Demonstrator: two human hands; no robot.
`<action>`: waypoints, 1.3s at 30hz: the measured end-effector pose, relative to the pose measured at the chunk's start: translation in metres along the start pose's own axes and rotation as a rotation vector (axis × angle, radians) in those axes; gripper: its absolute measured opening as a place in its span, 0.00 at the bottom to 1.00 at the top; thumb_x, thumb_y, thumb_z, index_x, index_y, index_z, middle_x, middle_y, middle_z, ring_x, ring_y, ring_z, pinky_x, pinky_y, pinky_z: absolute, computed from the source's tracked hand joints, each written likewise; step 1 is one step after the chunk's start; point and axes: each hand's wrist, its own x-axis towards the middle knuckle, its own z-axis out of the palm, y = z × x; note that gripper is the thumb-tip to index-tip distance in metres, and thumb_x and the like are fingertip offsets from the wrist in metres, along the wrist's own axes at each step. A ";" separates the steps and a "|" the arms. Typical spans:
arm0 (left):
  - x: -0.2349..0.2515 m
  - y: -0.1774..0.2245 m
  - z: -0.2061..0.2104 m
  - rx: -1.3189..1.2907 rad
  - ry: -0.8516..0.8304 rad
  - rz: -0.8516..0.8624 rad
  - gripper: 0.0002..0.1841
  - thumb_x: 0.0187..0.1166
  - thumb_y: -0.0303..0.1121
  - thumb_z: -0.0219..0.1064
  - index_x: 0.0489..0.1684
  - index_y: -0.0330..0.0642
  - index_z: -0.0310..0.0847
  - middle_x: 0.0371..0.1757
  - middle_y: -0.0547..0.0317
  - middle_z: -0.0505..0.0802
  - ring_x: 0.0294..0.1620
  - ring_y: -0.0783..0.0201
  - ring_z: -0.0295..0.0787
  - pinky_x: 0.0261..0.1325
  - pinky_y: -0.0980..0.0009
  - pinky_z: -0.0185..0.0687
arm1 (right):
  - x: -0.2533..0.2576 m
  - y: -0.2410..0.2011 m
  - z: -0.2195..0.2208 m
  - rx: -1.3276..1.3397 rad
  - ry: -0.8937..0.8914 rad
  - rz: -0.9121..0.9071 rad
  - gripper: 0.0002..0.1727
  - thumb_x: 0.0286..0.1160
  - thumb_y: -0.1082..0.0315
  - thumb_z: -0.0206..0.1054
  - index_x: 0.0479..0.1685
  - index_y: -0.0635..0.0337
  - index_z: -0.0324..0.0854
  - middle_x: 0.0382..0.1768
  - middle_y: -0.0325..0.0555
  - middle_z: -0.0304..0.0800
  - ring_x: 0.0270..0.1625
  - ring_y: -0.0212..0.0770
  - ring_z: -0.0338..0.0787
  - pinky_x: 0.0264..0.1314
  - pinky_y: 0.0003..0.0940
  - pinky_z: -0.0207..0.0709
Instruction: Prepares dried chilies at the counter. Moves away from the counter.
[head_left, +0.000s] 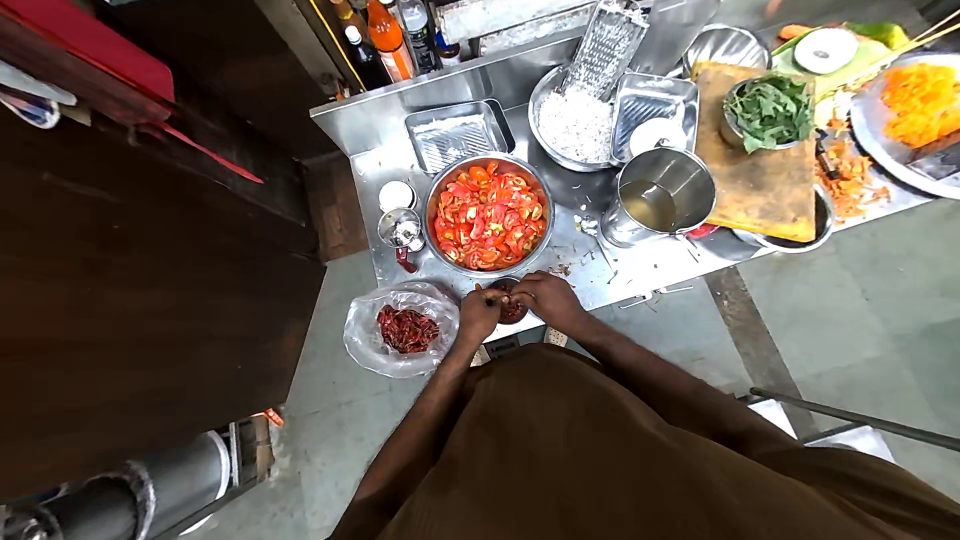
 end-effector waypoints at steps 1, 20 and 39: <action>0.000 0.002 -0.002 0.030 0.005 0.018 0.06 0.80 0.35 0.72 0.44 0.47 0.95 0.43 0.58 0.97 0.46 0.62 0.94 0.59 0.50 0.89 | 0.001 -0.001 0.001 -0.006 -0.006 0.020 0.08 0.82 0.62 0.67 0.44 0.48 0.93 0.47 0.39 0.94 0.53 0.42 0.93 0.59 0.46 0.87; -0.003 -0.024 0.008 -0.054 0.000 -0.010 0.12 0.83 0.29 0.68 0.59 0.45 0.92 0.46 0.57 0.97 0.42 0.63 0.95 0.54 0.58 0.93 | -0.006 0.035 -0.008 0.019 -0.087 0.208 0.19 0.81 0.54 0.70 0.65 0.50 0.88 0.64 0.46 0.90 0.68 0.49 0.88 0.73 0.54 0.81; 0.008 -0.001 -0.009 0.339 -0.344 -0.164 0.08 0.78 0.30 0.68 0.45 0.45 0.94 0.39 0.54 0.96 0.38 0.56 0.94 0.49 0.51 0.90 | -0.004 -0.004 0.018 -0.335 -0.423 -0.229 0.21 0.93 0.51 0.49 0.55 0.52 0.85 0.51 0.45 0.91 0.53 0.50 0.93 0.48 0.54 0.86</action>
